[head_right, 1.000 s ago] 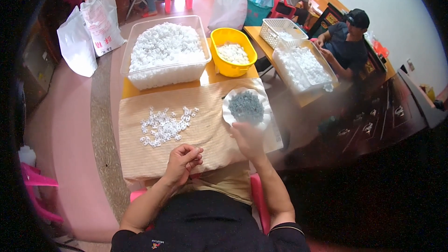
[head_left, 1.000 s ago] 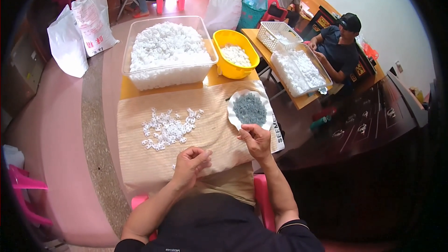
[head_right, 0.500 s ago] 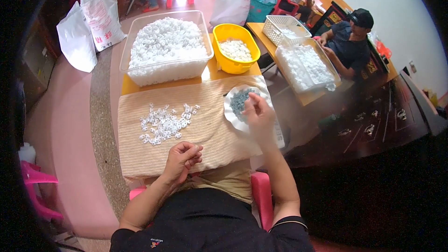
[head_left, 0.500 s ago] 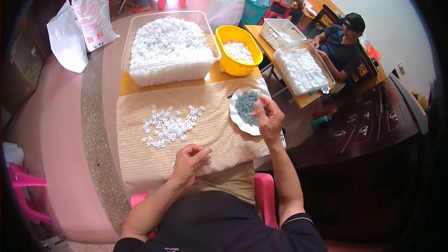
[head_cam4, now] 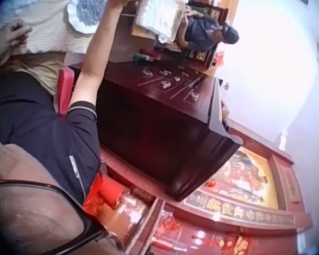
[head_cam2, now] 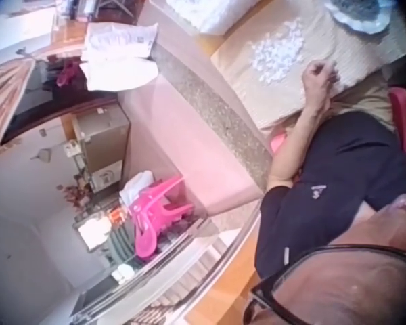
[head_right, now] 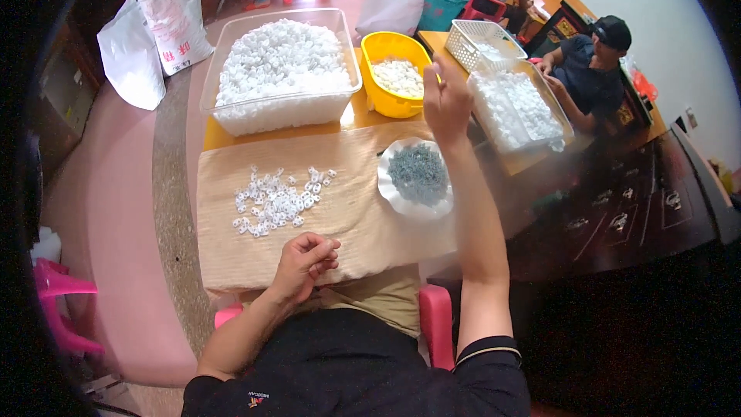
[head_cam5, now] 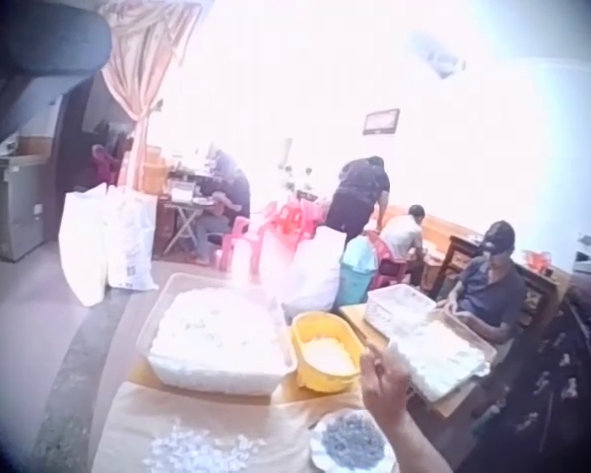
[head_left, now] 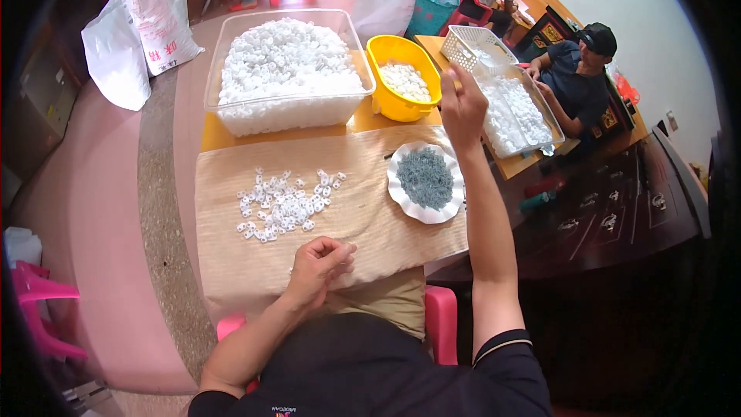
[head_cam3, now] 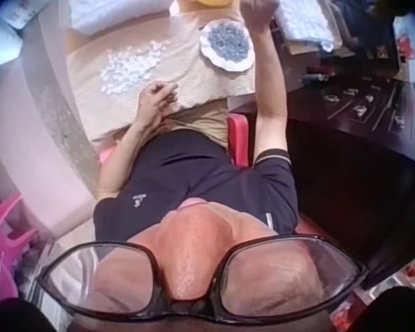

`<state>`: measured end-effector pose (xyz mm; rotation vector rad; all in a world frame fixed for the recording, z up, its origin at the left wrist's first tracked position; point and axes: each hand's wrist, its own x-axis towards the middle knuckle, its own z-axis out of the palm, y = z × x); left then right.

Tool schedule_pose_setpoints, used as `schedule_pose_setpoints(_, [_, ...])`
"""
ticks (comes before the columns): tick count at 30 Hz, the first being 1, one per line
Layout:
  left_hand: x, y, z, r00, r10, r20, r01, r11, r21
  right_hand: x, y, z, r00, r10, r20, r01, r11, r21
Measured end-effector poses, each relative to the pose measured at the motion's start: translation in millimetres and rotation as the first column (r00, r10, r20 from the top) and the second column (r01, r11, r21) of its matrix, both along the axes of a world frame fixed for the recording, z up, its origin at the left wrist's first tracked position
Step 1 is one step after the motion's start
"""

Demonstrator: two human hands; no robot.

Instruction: Manual assembly of small white plastic components by inserting metal pins.

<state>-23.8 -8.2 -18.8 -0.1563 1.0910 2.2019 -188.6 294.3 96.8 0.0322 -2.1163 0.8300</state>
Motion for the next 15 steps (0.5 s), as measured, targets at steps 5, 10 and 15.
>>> schedule_pose_setpoints(5, [-4, -1, -1, 0.999, 0.027, 0.023, -0.027, 0.999, 0.021, -21, 20, -16, 0.977, -0.095, 0.191, 0.033, 0.951, 0.307])
schedule_pose_setpoints(10, [-6, -4, 1, 0.999, 0.033, 0.033, -0.033, 0.999, 0.007, 29, 6, -46, 0.906, 0.189, 0.379, -0.201, 0.980, -0.010])
schedule_pose_setpoints(15, [-4, -3, -3, 0.999, 0.027, 0.044, -0.027, 1.000, 0.004, 79, -5, -57, 0.798, 0.256, 0.546, -0.257, 0.963, -0.075])
